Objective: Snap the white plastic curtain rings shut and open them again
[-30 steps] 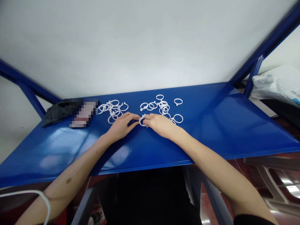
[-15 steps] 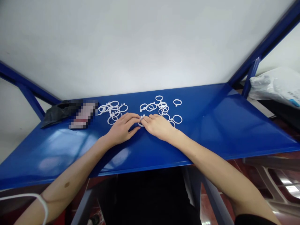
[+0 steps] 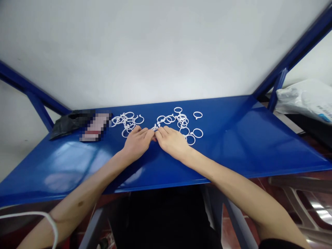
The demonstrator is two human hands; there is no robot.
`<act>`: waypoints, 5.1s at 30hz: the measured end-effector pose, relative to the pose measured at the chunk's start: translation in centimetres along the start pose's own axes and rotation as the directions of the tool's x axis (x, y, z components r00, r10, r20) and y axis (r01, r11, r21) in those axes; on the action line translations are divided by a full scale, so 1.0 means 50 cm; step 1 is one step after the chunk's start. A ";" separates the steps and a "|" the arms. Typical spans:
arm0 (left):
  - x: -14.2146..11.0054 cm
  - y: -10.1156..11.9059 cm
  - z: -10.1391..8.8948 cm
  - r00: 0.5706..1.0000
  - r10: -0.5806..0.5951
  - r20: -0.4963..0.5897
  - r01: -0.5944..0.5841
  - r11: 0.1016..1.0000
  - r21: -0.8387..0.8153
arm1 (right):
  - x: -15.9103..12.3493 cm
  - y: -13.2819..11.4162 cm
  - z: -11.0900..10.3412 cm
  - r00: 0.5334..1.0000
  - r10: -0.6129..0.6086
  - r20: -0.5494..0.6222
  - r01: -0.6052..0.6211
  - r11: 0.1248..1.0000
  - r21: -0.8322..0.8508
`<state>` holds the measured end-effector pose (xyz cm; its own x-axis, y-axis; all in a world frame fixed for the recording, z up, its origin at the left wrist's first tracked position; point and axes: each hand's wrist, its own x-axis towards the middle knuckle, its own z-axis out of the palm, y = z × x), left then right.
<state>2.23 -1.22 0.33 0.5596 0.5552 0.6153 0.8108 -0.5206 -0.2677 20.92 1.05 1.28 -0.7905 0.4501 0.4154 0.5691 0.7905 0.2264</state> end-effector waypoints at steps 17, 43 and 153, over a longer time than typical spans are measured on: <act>-0.049 -0.133 0.023 0.886 -0.432 0.172 0.439 0.898 -0.004 | -0.017 0.126 0.022 0.950 0.311 -0.035 -0.291 0.920 0.262; -0.005 -0.036 -0.013 0.998 -0.063 0.004 0.057 0.882 -0.468 | -0.015 0.101 0.020 0.977 0.127 -0.171 0.049 0.647 0.761; -0.038 -0.033 0.009 0.978 0.116 0.173 -0.051 0.940 -0.338 | -0.011 0.034 0.029 0.981 -0.168 0.099 0.139 0.957 0.255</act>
<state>-0.08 -1.14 -0.71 0.6709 0.5952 0.4423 0.6753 -0.7368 -0.0326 21.98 2.75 0.17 -0.8934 0.3494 0.2823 0.3774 0.9247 0.0499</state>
